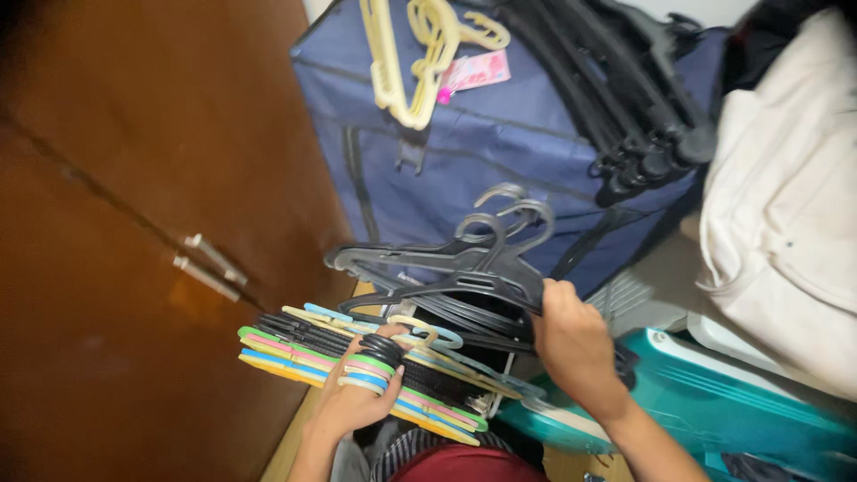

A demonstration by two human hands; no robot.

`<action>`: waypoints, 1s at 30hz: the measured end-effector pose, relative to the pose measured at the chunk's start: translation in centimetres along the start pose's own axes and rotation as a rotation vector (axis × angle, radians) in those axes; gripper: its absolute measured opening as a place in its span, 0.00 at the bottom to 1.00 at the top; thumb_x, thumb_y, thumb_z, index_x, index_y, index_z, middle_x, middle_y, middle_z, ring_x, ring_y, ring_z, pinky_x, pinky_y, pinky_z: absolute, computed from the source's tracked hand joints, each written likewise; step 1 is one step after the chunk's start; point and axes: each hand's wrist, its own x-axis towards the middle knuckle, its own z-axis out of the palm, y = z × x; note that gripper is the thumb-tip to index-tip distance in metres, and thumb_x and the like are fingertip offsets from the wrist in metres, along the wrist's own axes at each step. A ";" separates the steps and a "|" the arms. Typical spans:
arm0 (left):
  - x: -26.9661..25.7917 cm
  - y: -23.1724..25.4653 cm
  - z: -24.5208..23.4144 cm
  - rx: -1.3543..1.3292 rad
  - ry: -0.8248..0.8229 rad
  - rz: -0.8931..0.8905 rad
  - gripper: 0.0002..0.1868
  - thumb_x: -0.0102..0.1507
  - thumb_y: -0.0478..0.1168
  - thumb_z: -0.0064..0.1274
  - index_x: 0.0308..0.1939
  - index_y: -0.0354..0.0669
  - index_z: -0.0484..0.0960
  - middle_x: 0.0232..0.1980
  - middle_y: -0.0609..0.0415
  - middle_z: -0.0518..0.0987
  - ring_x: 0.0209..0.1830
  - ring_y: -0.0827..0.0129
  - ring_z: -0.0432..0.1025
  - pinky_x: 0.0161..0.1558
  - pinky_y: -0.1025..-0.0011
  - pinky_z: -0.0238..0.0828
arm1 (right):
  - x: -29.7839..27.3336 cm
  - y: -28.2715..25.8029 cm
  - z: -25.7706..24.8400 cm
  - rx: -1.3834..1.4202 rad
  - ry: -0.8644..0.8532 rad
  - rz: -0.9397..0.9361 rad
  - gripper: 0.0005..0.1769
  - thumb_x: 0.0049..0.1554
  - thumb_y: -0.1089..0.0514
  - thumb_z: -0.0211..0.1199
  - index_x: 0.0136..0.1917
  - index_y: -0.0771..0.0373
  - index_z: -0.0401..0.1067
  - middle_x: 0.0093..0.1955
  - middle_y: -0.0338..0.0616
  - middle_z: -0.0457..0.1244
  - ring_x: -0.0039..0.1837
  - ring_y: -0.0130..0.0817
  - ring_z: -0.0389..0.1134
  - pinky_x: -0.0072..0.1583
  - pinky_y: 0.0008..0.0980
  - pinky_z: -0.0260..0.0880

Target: The person sorts a mixed pile of plastic and metal hangers by color and type, separating them into small stacks and placing them on a blue storage bag. The person handles hangers one at a time, creating color-coded groups and stacking them neatly.

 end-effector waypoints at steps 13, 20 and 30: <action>9.5 2.7 -6.0 -0.292 0.031 0.176 0.22 0.59 0.35 0.58 0.58 0.45 0.77 0.60 0.48 0.78 0.59 0.52 0.73 0.59 0.62 0.68 | 1.5 0.2 -12.0 -0.308 0.044 0.395 0.28 0.52 0.56 0.62 0.63 0.68 0.63 0.47 0.58 0.62 0.41 0.60 0.66 0.45 0.56 0.67; 12.0 0.9 -5.1 -0.264 -0.017 0.164 0.23 0.55 0.37 0.64 0.55 0.51 0.81 0.61 0.54 0.77 0.59 0.56 0.75 0.58 0.64 0.68 | 4.7 0.7 -15.0 -0.346 0.080 0.507 0.23 0.54 0.54 0.61 0.58 0.68 0.62 0.47 0.60 0.64 0.42 0.60 0.68 0.45 0.56 0.67; 17.8 -13.4 10.0 -0.461 -0.139 0.287 0.17 0.59 0.41 0.55 0.52 0.43 0.80 0.51 0.50 0.79 0.47 0.61 0.74 0.50 0.66 0.71 | 11.8 9.0 -16.0 0.088 -0.061 0.555 0.24 0.59 0.43 0.59 0.48 0.68 0.64 0.38 0.65 0.67 0.45 0.64 0.69 0.48 0.52 0.68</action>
